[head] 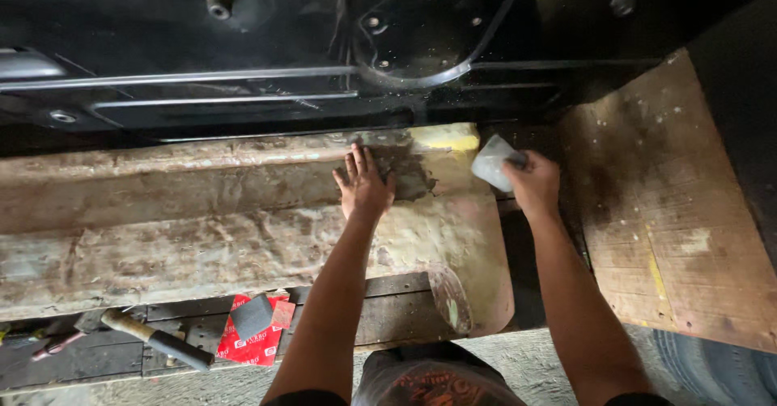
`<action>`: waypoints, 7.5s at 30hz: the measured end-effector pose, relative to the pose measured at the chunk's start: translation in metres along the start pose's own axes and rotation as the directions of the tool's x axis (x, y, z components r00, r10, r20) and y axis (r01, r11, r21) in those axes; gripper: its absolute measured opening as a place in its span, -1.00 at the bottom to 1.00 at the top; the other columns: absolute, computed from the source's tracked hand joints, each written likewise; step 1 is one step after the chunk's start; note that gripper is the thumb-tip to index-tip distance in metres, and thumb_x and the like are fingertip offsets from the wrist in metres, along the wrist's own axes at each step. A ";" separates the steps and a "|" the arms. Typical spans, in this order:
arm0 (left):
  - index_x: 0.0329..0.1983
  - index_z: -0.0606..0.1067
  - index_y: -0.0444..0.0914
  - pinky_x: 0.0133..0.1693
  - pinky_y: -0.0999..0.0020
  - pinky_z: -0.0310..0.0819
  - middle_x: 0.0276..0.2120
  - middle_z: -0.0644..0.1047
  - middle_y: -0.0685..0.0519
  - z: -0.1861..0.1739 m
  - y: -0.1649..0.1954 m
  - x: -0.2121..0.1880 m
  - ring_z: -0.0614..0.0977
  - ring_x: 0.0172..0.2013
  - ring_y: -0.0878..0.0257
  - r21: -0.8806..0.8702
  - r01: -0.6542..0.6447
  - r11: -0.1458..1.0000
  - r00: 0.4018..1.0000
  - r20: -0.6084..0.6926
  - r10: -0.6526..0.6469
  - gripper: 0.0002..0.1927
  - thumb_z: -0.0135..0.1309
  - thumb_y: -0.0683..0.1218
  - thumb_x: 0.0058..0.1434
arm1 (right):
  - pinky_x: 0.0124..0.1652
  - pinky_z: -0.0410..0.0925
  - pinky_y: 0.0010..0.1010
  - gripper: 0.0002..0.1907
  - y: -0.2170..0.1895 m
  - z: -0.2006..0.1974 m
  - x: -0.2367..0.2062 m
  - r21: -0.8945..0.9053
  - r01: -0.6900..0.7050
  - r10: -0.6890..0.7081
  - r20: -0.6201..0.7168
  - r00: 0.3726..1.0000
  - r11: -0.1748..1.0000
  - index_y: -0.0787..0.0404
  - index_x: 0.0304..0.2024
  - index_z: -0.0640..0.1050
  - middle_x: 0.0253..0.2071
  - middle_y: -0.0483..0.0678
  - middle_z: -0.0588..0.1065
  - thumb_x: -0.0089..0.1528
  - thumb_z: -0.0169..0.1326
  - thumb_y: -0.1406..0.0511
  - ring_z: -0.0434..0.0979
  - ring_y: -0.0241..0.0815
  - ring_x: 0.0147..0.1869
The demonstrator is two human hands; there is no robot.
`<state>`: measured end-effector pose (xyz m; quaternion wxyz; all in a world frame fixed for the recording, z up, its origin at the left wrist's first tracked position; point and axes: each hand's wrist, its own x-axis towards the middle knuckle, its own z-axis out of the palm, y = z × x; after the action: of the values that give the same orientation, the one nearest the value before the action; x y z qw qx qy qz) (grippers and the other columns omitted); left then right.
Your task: The person uses a metal scraper to remove old paint and residue from a long, curved automotive panel resting on a wooden workbench. They repeatedly scrape along the surface, clearing away flakes and debris.
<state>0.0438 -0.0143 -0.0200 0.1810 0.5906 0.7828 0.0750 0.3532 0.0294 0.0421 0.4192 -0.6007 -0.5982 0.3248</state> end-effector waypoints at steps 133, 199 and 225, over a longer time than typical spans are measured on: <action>0.58 -0.15 -0.26 0.42 -0.28 -0.36 0.58 -0.23 -0.09 0.228 0.258 -0.283 -0.20 0.55 0.01 0.071 -0.057 0.996 0.997 0.062 0.053 -0.16 -0.27 0.23 0.39 | 0.11 0.37 -0.06 -0.40 0.243 -0.202 -0.117 -0.511 0.776 -0.591 0.515 0.621 0.369 0.23 -0.05 0.54 0.01 0.05 0.48 0.14 0.33 -0.08 0.49 0.02 0.09; 0.58 -0.13 -0.21 0.39 -0.34 -0.37 0.57 -0.21 -0.06 0.302 0.307 -0.371 -0.18 0.54 0.02 0.057 -0.054 0.997 0.997 0.065 0.050 -0.16 -0.23 0.24 0.37 | 0.07 0.26 -0.10 -0.29 0.316 -0.289 -0.177 -0.515 0.768 -0.547 0.545 0.636 0.381 0.29 -0.17 0.58 0.03 0.03 0.46 0.00 0.40 -0.16 0.36 0.02 0.15; 0.58 -0.12 -0.20 0.39 -0.35 -0.37 0.57 -0.21 -0.03 0.290 0.325 -0.396 -0.17 0.54 0.05 0.035 -0.040 0.999 0.999 0.021 0.040 -0.14 -0.22 0.26 0.35 | 0.32 0.17 0.01 -0.29 0.306 -0.335 -0.195 -0.550 0.757 -0.620 0.469 0.629 0.353 0.34 -0.04 0.55 0.25 0.07 0.38 0.06 0.44 -0.06 0.26 0.11 0.43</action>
<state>0.5371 -0.3247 -0.1029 0.1772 0.6100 0.7701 0.0588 0.7744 -0.1821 -0.1058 0.1962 -0.3704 -0.9039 -0.0857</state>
